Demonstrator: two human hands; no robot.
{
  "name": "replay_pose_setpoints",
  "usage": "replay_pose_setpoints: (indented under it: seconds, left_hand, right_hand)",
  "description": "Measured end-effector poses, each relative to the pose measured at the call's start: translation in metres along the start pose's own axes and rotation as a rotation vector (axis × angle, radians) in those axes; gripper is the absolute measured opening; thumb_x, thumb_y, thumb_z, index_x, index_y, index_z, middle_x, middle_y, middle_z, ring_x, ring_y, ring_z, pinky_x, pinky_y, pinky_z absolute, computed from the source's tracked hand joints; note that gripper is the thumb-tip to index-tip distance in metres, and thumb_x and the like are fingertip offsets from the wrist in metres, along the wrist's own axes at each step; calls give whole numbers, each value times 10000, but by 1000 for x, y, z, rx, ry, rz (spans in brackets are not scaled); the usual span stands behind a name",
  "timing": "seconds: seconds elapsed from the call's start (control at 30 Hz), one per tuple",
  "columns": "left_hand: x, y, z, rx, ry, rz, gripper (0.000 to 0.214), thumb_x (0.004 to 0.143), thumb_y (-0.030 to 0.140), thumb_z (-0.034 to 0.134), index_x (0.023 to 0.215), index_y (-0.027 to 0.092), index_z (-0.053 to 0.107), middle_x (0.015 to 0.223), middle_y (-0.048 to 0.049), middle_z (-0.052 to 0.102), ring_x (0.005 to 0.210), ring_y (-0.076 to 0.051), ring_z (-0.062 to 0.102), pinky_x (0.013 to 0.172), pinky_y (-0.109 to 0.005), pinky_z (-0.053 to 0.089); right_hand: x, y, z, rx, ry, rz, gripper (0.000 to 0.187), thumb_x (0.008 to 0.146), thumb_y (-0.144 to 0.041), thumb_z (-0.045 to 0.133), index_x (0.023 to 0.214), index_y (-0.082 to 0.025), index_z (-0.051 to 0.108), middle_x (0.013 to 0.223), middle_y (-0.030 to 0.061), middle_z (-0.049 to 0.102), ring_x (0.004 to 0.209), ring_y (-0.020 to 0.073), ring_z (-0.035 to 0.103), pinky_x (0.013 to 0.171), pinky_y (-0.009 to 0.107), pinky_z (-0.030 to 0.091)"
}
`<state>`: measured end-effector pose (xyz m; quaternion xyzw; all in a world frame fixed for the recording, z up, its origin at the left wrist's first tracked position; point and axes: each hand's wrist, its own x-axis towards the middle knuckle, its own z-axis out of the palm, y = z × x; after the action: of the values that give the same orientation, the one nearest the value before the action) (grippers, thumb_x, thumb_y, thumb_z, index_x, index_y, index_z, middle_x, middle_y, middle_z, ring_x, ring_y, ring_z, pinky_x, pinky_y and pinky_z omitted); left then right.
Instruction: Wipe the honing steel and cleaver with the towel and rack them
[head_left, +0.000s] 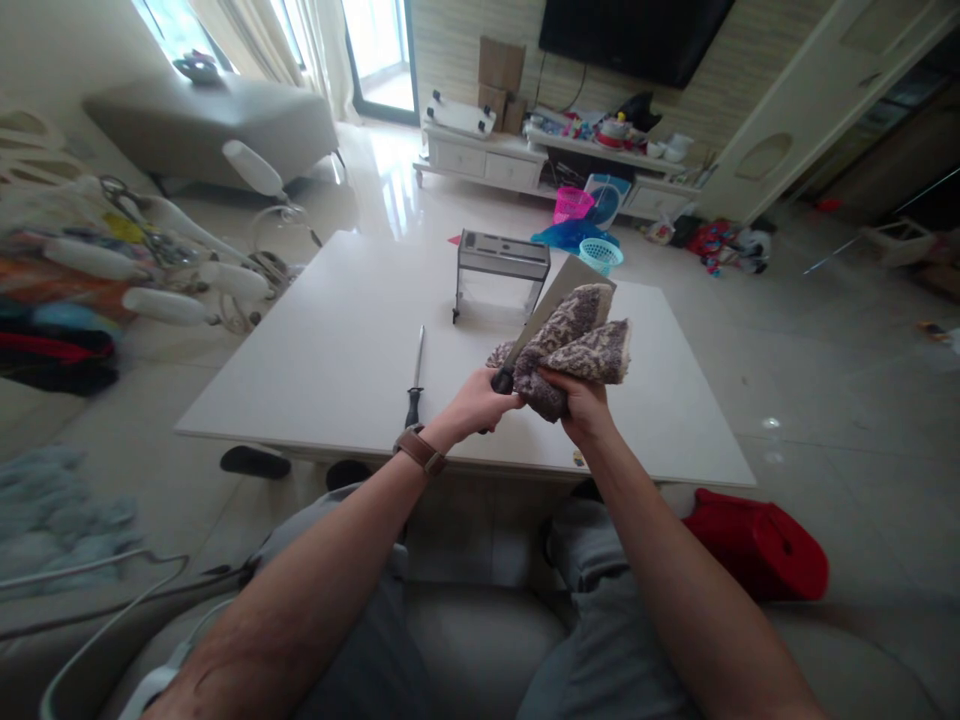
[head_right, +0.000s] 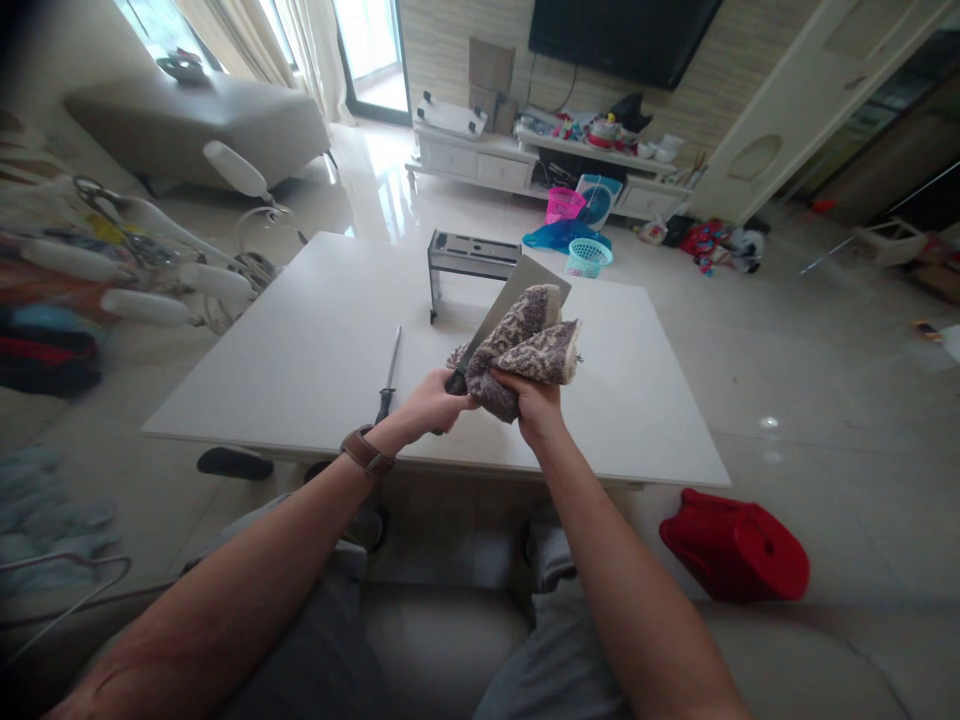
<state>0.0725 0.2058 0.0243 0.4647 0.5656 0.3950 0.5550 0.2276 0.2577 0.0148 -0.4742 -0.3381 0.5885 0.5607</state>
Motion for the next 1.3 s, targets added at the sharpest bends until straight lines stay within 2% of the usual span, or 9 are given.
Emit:
replay_pose_setpoints:
  seconds: [0.2,0.33,0.43,0.57,0.73,1.07,1.3]
  left_hand:
    - [-2,3,0,6,-40,-7,300,775,206,707,659,214,430,429,83,421,349,-75,423,363,-195,332]
    - [-4,4,-4,84,-70,-19,311,775,242,726,679,215,432,447,79,432,363,-79,445,365,-189,341]
    - [-5,3,-5,137,-81,-27,313,766,247,730,680,216,431,451,76,438,362,-90,460,350,-193,330]
    - [-5,1,-1,137,-83,-47,303,771,236,714,676,218,428,442,84,431,350,-91,452,343,-195,336]
    - [-2,-3,5,95,-72,-61,308,770,221,703,641,214,424,432,76,440,346,-86,446,352,-197,348]
    - [1,-5,4,134,-56,-53,310,765,220,701,631,219,421,429,73,437,342,-97,454,347,-209,350]
    - [0,-6,5,121,-61,-57,305,760,225,702,633,218,425,427,71,441,339,-99,453,345,-211,357]
  right_hand:
    - [15,-12,-10,90,46,-47,437,420,-118,943,813,-171,760,883,23,825,837,229,778,796,369,686]
    - [34,-23,-26,180,92,-117,361,511,-122,909,831,-199,761,889,-5,827,802,190,782,791,347,694]
    - [40,-26,-31,219,101,-105,337,558,-133,892,866,-195,768,907,-5,831,813,172,784,819,328,689]
    - [28,-20,-21,224,55,-35,349,551,-130,887,877,-190,776,895,-5,831,825,171,784,816,307,682]
    - [11,-9,-5,179,23,10,313,536,-145,899,815,-195,766,865,-1,827,851,208,790,831,349,686]
    - [9,-7,-6,167,9,30,343,516,-150,913,818,-189,756,864,5,824,895,220,788,876,359,680]
    - [4,-11,-2,193,32,54,342,490,-134,908,799,-182,771,872,3,830,821,188,781,766,292,682]
